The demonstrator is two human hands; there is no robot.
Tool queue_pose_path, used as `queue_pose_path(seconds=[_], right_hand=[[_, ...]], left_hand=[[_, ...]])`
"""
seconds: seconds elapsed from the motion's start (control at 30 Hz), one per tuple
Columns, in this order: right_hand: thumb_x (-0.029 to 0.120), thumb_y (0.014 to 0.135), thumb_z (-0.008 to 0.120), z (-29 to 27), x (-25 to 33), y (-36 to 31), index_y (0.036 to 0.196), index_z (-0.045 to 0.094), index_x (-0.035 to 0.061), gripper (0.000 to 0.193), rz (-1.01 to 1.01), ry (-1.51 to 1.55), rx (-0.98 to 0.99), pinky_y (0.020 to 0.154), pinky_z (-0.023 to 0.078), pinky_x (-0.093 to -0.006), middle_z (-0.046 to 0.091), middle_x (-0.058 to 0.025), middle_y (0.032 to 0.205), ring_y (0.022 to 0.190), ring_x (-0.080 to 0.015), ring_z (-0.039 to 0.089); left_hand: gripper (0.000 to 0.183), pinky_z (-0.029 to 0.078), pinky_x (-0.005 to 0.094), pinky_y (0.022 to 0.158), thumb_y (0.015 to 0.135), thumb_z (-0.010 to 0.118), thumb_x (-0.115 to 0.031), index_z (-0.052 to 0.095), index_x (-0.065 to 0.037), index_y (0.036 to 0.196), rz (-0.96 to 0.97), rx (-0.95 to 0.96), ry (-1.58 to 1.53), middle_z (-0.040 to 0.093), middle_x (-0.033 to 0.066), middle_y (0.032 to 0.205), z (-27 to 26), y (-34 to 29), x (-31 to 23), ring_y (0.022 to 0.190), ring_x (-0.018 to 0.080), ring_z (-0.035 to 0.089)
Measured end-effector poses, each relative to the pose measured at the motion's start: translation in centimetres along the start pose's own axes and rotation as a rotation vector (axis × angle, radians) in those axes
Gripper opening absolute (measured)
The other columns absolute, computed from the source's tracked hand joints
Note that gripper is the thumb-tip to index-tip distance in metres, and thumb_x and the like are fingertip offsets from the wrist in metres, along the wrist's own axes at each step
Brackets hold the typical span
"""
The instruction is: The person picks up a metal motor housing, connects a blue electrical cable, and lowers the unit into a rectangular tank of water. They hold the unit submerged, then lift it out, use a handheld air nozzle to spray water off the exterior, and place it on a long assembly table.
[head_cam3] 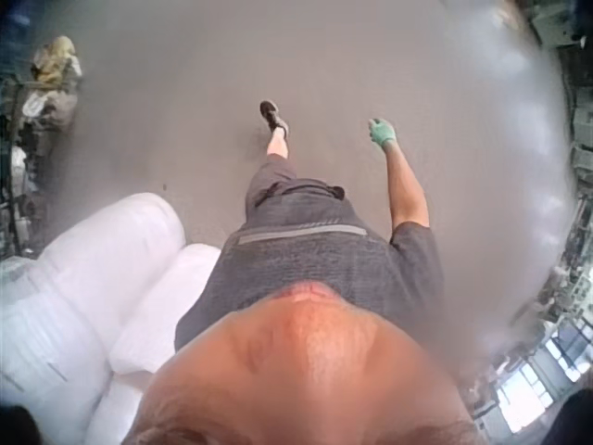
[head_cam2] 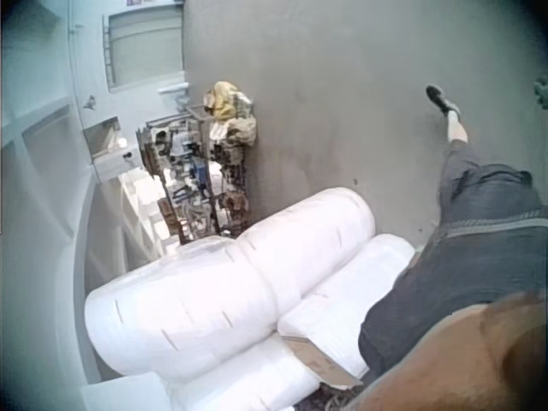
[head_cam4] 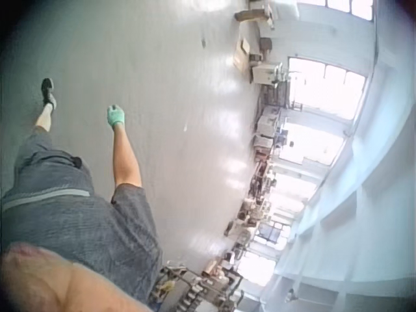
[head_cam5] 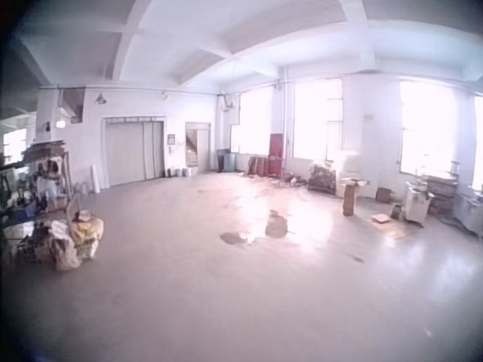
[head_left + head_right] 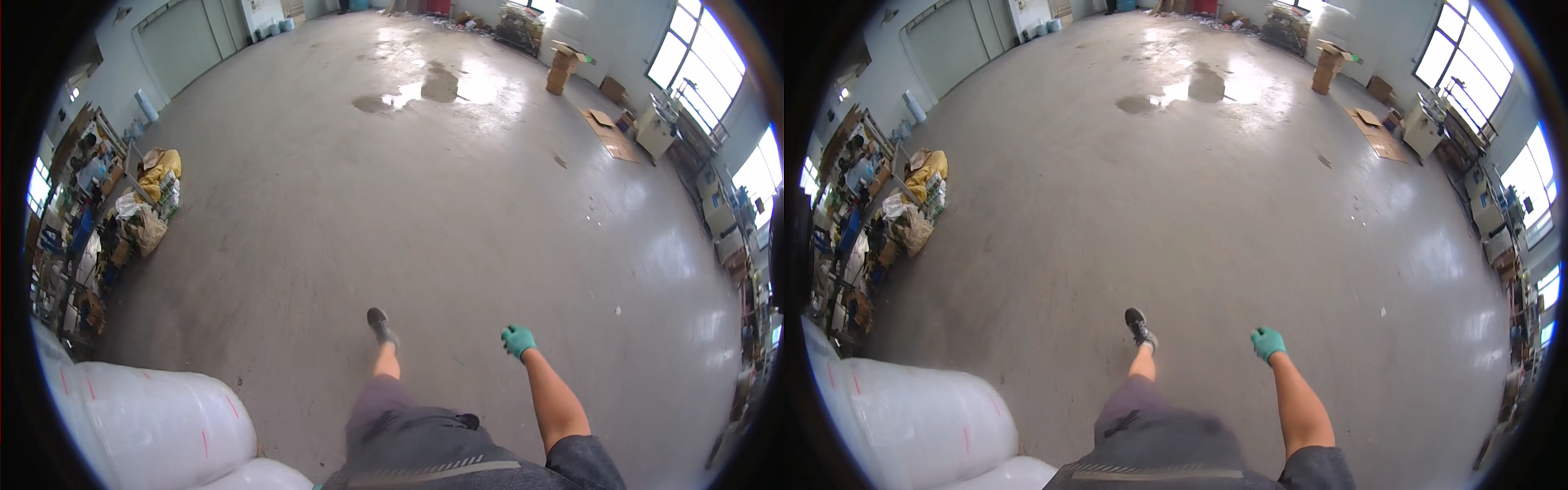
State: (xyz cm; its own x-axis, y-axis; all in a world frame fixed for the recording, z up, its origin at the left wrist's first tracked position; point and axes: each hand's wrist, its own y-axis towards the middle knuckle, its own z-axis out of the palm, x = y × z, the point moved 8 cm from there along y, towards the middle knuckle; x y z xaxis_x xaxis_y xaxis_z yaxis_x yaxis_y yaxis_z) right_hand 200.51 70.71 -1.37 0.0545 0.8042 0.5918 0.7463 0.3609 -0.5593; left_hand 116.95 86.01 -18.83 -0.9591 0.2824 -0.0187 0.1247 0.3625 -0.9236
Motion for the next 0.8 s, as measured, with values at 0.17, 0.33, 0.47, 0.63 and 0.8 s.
queue_pose_path(seconds=[0.17,0.33,0.47,0.63,0.8], right_hand=[[0.024,0.095,0.056,1.8,14.8,17.0,0.097,0.066,0.0005,0.026,0.081,0.065,0.042,0.055,0.057,-0.0387,0.069,-0.014,0.08,0.061,-0.0229,0.067],[0.027,0.092,0.053,5.9,16.1,24.1,0.092,0.066,0.0008,0.029,0.44,-0.088,0.307,0.059,0.058,-0.0424,0.07,-0.016,0.077,0.065,-0.028,0.071],[0.028,0.096,0.058,8.7,21.7,29.3,0.11,0.064,-0.0011,0.033,0.752,0.046,0.356,0.062,0.062,-0.0447,0.072,-0.0145,0.101,0.071,-0.0304,0.073],[0.031,0.09,0.062,10.8,36.8,49.0,0.114,0.068,0.0025,0.037,0.365,-0.623,0.738,0.071,0.06,-0.0458,0.073,-0.0164,0.104,0.083,-0.0325,0.073],[0.028,0.076,0.074,10.1,59.5,77.7,0.101,0.076,0.0153,0.028,-0.229,-1.175,0.536,0.078,0.058,-0.0464,0.075,-0.0164,0.102,0.095,-0.034,0.073]], left_hand=[[0.033,0.051,0.0481,0.097,0.092,0.057,-0.022,0.067,-0.005,0.118,0.591,-0.898,0.461,0.063,0.0197,0.132,-32.5,11.1,-14.0,0.115,0.035,0.063],[0.033,0.052,0.0418,0.084,0.095,0.064,-0.03,0.066,-0.001,0.112,0.222,-0.591,-0.874,0.071,0.0152,0.101,-74.9,18.2,-31.5,0.089,0.0255,0.064],[0.023,0.052,0.0392,0.078,0.097,0.063,-0.024,0.067,-0.003,0.106,0.614,-0.845,-0.765,0.071,0.0127,0.095,-105.3,18.0,-45.8,0.083,0.0209,0.062],[0.028,0.052,0.0383,0.078,0.098,0.064,-0.025,0.065,0.0,0.111,0.465,-0.953,-0.667,0.068,0.0114,0.097,-123.2,27.7,-49.5,0.083,0.0193,0.061],[0.028,0.052,0.048,0.073,0.09,0.062,-0.029,0.07,-0.002,0.092,0.141,-0.491,-0.291,0.07,0.0219,0.095,-118.0,38.8,-43.7,0.081,0.0369,0.066]])
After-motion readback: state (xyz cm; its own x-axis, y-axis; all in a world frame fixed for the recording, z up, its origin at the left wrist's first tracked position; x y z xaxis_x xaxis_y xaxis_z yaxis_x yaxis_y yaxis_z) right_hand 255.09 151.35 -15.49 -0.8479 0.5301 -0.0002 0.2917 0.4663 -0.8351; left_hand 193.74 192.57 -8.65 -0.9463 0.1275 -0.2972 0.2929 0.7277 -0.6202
